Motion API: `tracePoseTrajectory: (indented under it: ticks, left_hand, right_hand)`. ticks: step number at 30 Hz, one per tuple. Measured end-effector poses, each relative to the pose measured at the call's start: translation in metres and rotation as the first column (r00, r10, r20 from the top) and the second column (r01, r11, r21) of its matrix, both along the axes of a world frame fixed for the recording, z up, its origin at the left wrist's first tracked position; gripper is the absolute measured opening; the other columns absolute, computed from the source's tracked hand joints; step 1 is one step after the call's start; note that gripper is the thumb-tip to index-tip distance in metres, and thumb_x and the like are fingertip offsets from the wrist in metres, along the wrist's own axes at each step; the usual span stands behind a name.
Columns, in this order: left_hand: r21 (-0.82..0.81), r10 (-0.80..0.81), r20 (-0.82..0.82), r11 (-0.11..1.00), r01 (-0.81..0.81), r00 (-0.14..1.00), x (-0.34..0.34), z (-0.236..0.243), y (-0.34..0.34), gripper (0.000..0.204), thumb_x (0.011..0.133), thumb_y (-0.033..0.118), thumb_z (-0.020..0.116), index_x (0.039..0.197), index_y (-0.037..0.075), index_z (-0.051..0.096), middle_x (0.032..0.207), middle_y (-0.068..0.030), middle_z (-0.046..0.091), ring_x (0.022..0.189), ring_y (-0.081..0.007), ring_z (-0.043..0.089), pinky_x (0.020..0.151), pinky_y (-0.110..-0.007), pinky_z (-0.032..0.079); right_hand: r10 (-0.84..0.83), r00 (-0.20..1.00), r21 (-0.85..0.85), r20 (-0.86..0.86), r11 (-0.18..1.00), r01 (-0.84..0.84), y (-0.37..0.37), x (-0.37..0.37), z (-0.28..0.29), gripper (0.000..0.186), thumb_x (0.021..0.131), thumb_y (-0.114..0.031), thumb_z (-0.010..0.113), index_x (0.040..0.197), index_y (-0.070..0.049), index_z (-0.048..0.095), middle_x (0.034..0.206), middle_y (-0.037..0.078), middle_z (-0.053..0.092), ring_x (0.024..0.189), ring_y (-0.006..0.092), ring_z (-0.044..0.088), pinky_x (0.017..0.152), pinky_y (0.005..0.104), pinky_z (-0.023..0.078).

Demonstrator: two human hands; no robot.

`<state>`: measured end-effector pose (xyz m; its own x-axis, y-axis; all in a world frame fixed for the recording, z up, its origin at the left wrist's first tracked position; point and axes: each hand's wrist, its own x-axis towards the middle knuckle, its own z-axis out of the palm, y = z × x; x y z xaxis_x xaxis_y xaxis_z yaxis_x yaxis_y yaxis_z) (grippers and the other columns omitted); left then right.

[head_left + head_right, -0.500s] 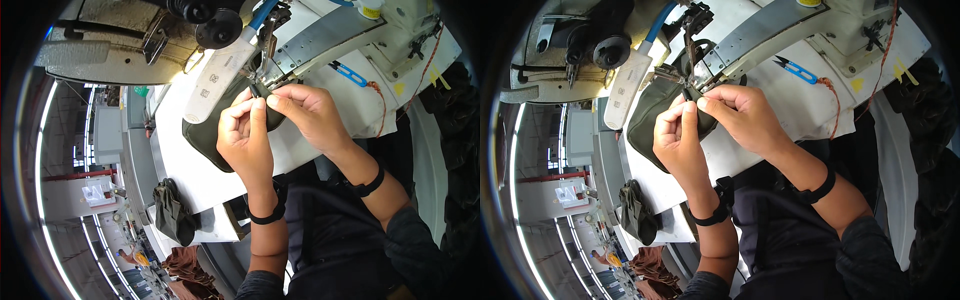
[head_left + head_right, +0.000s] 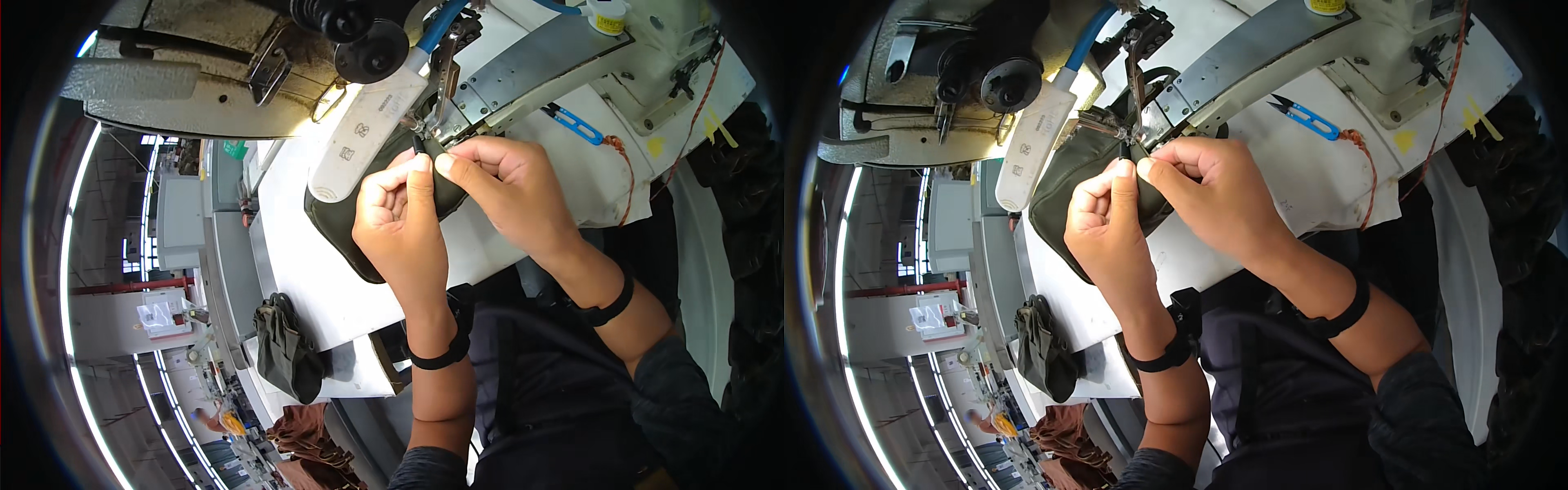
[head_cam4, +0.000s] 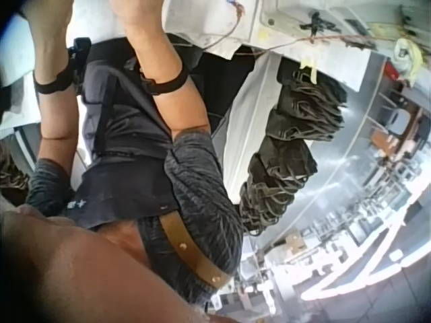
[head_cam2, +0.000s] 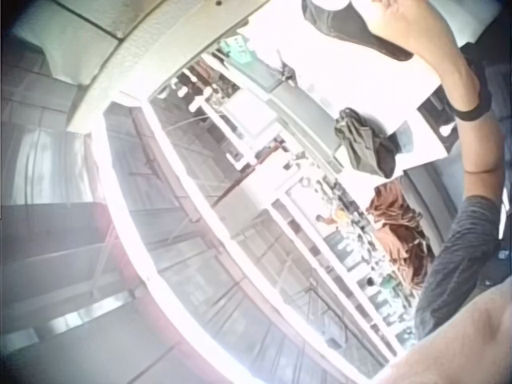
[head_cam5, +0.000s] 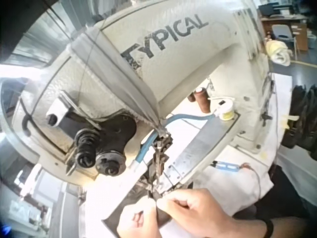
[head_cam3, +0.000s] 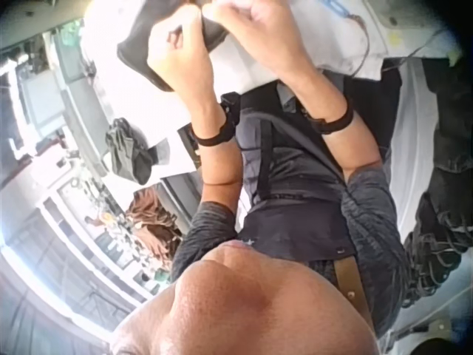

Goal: The person operates an industrial sewing machine to stitch a zipper onto a green fabric bag. They guide the bag under the needle, align the zipper tape, and sew along the edge. The person periodically stops to adjust the fabric and inspect the stitching before continuing.

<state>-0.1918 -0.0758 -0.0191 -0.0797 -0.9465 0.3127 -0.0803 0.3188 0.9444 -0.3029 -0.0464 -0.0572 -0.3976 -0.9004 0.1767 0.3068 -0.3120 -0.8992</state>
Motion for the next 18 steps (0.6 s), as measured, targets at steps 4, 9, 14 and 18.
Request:
tracePoseTrajectory:
  ticks: [4, 9, 14, 18]
  left_hand:
    - [-0.065, 0.024, 0.011, 0.998, -0.023, 1.0, -0.003, -0.006, 0.003, 0.009, 0.099, 0.001, 0.071, 0.103, -0.005, 0.066, 0.121, -0.0208, 0.07, 0.101, -0.0128, 0.069, 0.09, -0.026, 0.056]
    - [-0.075, 0.016, 0.028, 0.997, -0.014, 0.999, -0.004, -0.011, 0.006, 0.01, 0.099, 0.002, 0.071, 0.103, -0.005, 0.066, 0.124, -0.0216, 0.069, 0.101, -0.0124, 0.069, 0.089, -0.025, 0.056]
    - [-0.013, 0.009, 0.011, 1.0, -0.008, 1.0, -0.003, -0.005, 0.004, 0.011, 0.099, 0.002, 0.071, 0.105, -0.006, 0.066, 0.124, -0.021, 0.07, 0.101, -0.0125, 0.069, 0.089, -0.025, 0.056]
    - [-0.026, -0.016, -0.022, 1.0, 0.015, 1.0, -0.006, -0.003, 0.0, 0.012, 0.1, 0.002, 0.069, 0.107, -0.008, 0.065, 0.123, -0.02, 0.07, 0.101, -0.013, 0.069, 0.091, -0.025, 0.055]
  right_hand:
    - [-0.024, 0.996, 0.016, -0.083, 1.0, 0.025, 0.003, -0.003, -0.003, 0.023, 0.099, -0.016, 0.069, 0.091, 0.005, 0.074, 0.064, -0.004, 0.056, 0.062, 0.0021, 0.043, 0.053, 0.0251, 0.033]
    - [-0.108, 0.984, -0.058, -0.144, 0.993, 0.1, 0.011, -0.001, -0.009, 0.023, 0.1, -0.016, 0.07, 0.1, 0.007, 0.075, 0.073, -0.003, 0.064, 0.069, 0.0022, 0.05, 0.058, 0.0235, 0.039]
    - [-0.019, 0.992, 0.034, -0.127, 0.999, 0.024, 0.014, -0.007, 0.002, 0.025, 0.098, -0.017, 0.069, 0.097, 0.007, 0.074, 0.07, 0.002, 0.065, 0.068, 0.0038, 0.051, 0.06, 0.0269, 0.043]
    - [-0.052, 0.992, 0.015, -0.113, 0.998, 0.054, 0.008, -0.005, 0.003, 0.025, 0.098, -0.017, 0.069, 0.094, 0.008, 0.073, 0.067, 0.0, 0.062, 0.066, 0.0034, 0.048, 0.057, 0.0272, 0.04]
